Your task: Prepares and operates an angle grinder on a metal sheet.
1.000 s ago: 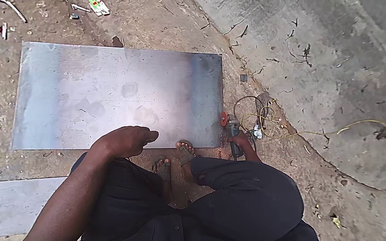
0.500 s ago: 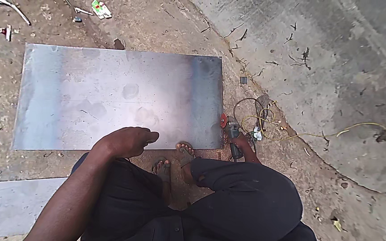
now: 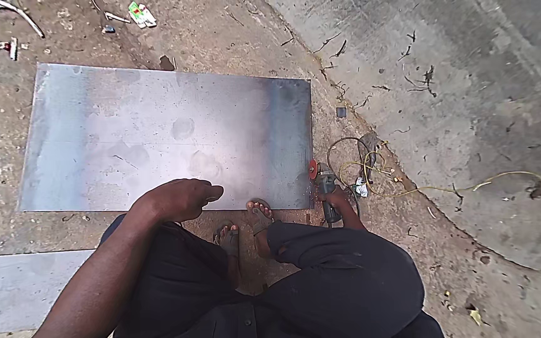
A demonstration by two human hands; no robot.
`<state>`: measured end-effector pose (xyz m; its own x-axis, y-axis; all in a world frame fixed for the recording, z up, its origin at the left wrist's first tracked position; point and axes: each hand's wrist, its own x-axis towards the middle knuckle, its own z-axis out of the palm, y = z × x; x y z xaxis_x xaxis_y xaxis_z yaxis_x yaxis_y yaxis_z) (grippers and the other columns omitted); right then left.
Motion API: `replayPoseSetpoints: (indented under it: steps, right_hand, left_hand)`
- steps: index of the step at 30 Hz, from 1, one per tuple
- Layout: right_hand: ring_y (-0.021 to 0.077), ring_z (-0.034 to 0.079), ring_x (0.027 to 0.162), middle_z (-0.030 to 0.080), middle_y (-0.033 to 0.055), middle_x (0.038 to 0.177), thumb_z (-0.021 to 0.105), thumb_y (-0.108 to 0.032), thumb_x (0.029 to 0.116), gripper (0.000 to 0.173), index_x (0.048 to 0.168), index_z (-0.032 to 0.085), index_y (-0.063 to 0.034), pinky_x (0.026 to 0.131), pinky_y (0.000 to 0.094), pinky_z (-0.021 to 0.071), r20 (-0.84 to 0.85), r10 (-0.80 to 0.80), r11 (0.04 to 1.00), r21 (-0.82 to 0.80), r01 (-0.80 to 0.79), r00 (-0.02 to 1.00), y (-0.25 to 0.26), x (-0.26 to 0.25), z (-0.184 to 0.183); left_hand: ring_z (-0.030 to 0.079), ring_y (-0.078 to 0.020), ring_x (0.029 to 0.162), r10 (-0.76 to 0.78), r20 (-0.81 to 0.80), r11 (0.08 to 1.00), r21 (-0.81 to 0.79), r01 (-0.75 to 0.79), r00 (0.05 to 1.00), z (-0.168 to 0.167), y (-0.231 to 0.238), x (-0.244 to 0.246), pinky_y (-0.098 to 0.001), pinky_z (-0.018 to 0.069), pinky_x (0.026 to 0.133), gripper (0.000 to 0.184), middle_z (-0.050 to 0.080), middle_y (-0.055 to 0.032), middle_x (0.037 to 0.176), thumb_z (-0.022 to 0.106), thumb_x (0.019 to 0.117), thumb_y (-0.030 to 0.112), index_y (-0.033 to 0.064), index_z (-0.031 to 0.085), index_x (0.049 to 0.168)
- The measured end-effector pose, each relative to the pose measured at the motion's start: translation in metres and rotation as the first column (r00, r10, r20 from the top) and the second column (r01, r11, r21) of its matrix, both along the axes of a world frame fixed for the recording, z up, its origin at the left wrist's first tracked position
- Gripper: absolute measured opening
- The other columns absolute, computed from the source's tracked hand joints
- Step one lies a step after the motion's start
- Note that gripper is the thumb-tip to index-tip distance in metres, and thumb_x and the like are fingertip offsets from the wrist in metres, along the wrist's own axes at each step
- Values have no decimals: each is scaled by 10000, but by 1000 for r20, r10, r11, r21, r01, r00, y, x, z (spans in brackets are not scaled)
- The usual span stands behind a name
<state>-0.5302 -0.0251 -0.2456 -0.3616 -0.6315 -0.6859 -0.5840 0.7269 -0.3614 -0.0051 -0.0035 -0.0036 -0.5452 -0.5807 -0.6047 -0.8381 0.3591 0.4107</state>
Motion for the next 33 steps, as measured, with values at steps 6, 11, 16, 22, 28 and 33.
replayPoseSetpoints:
  steps: [6,11,16,22,28,33]
  right_hand:
    - [411,644,1123,637,274,1247,895,-113,657,913,1452,452,-41,936,626,529,-33,9,1000,22,-8,999,-1,1,2]
    - [414,637,1137,628,277,1264,891,-111,665,914,1458,442,-40,939,624,527,-28,9,1000,27,-8,1000,-3,4,7]
    - [382,652,1106,635,258,1244,891,-97,637,927,1445,442,-31,916,592,548,5,-6,1000,-3,6,1000,-7,3,4]
    - [378,651,1105,640,256,1242,901,-101,647,902,1436,469,-32,926,588,543,26,-24,1000,-17,25,999,-17,3,4]
    - [396,659,1062,648,269,1194,906,-67,643,863,1397,489,-17,891,601,550,43,-39,998,-38,40,998,-23,3,1]
    - [404,654,1088,645,273,1213,906,-103,644,883,1416,485,-31,913,616,536,13,-23,1000,-18,24,1000,-23,6,4]
  left_hand:
    - [621,-165,723,0,4,1000,5,0,1000,0,0,-1,-431,540,628,138,613,24,845,670,920,107,236,657,969]
    - [622,-167,719,-1,-7,1000,-7,0,1000,-1,0,-1,-435,540,625,136,612,21,840,667,921,108,237,654,964]
    - [628,-167,729,-2,13,1000,3,2,1000,0,-2,-2,-438,542,632,126,620,23,853,658,930,119,241,652,963]
    - [637,-174,759,10,29,1000,20,-11,1000,2,-2,-4,-444,548,659,141,626,19,868,653,934,109,240,660,986]
    - [628,-171,742,13,17,1000,13,-14,1000,-1,-2,-1,-436,545,646,132,615,15,858,646,938,108,233,653,976]
    - [630,-173,746,13,18,1000,8,-13,1000,-2,-2,-1,-439,545,644,126,618,16,860,643,939,117,237,652,976]
